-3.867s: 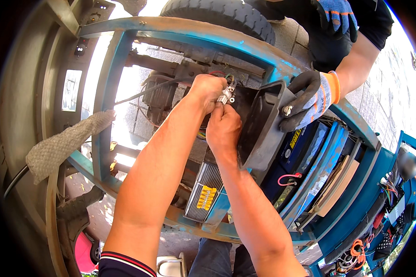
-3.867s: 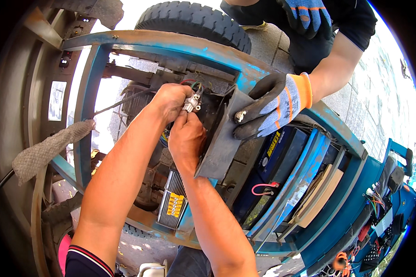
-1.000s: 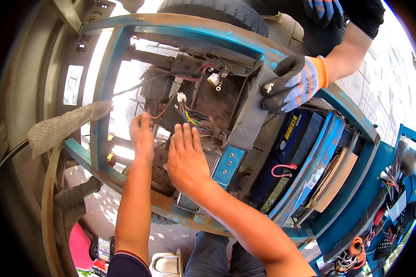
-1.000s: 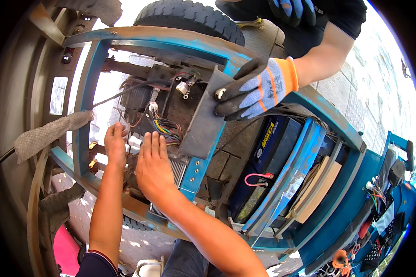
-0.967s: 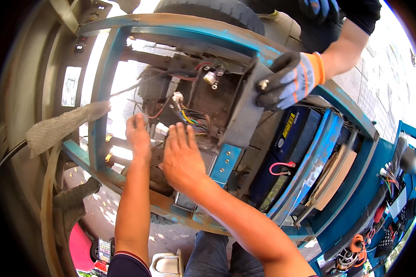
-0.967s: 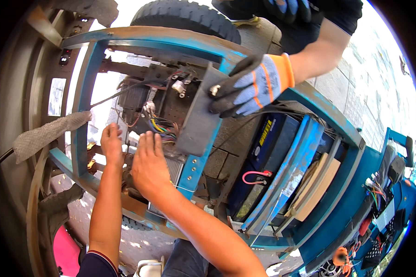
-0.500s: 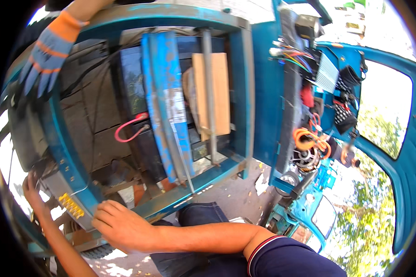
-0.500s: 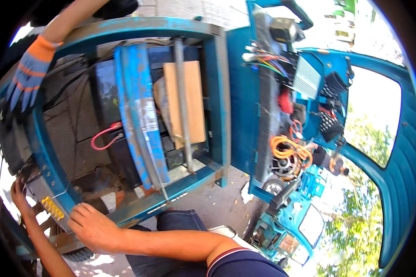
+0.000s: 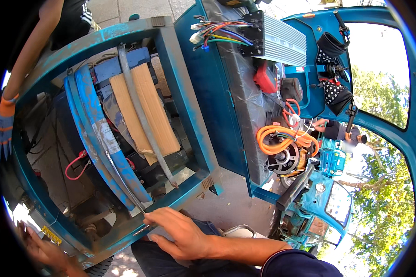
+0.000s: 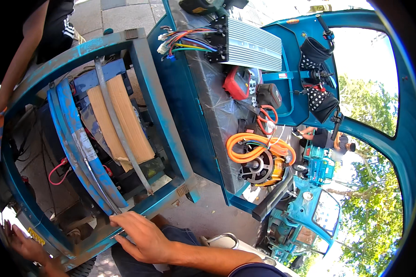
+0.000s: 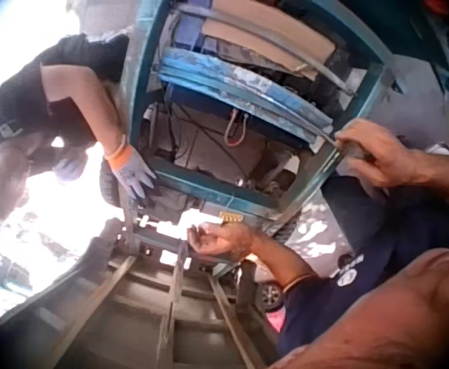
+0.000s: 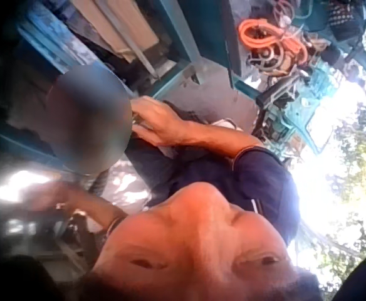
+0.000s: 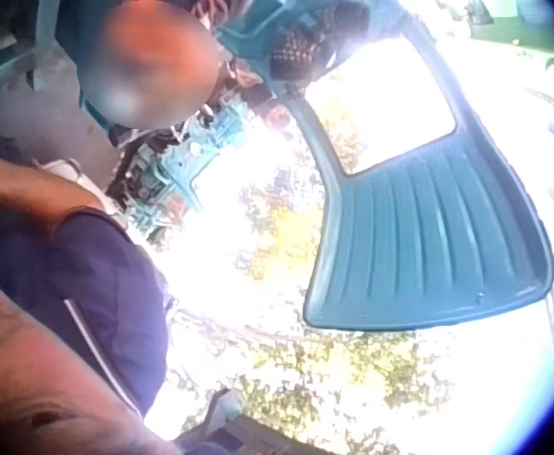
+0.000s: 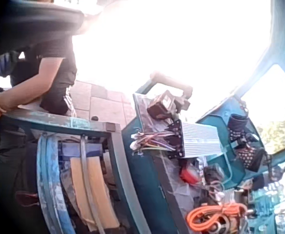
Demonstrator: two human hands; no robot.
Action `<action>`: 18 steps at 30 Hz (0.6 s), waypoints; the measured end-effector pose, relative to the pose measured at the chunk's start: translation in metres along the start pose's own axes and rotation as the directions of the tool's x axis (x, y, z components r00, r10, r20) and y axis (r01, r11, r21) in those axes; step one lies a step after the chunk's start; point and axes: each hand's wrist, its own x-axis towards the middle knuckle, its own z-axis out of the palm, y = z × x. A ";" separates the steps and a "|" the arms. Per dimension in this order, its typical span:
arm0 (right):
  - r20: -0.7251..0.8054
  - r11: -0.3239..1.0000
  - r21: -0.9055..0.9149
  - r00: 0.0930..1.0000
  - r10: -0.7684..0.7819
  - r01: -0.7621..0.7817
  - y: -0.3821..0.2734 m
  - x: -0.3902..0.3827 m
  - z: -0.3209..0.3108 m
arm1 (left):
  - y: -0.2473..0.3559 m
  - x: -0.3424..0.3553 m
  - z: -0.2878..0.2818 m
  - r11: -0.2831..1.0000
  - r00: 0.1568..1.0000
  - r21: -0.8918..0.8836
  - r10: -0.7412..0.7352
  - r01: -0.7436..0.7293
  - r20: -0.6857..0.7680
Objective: The person connects wires to a yellow terminal block and a silver heatsink component inside the frame of a blue three-wheeled vehicle. They then pick up an orange cylindrical component with wires and connect it to the terminal block, securing the connections.
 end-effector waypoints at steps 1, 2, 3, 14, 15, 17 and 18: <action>-0.014 1.000 -0.014 1.000 0.020 -0.020 0.002 -0.011 -0.017 | 0.039 -0.007 0.019 0.979 0.998 -0.204 0.009 0.002 0.055; -0.023 0.999 -0.018 0.999 0.032 -0.033 0.008 -0.021 -0.032 | 0.080 -0.012 0.032 0.923 0.995 -0.385 0.024 0.017 0.101; -0.044 0.998 -0.061 0.999 0.027 -0.030 0.016 -0.031 -0.044 | 0.117 -0.015 0.046 0.875 0.987 -0.482 0.031 0.049 0.157; -0.335 0.982 0.045 0.923 0.190 -0.185 0.040 -0.123 -0.143 | 0.400 -0.016 0.149 0.601 0.710 -0.798 0.540 0.051 0.452; -0.348 0.979 0.041 0.915 0.203 -0.202 0.040 -0.128 -0.146 | 0.411 -0.010 0.154 0.612 0.694 -0.790 0.560 0.021 0.453; -0.371 0.970 0.120 0.897 0.240 -0.210 0.043 -0.136 -0.147 | 0.432 0.001 0.169 0.622 0.656 -0.780 0.618 -0.071 0.433; -0.381 0.962 0.160 0.885 0.269 -0.223 0.044 -0.142 -0.146 | 0.443 0.009 0.180 0.621 0.623 -0.772 0.661 -0.139 0.419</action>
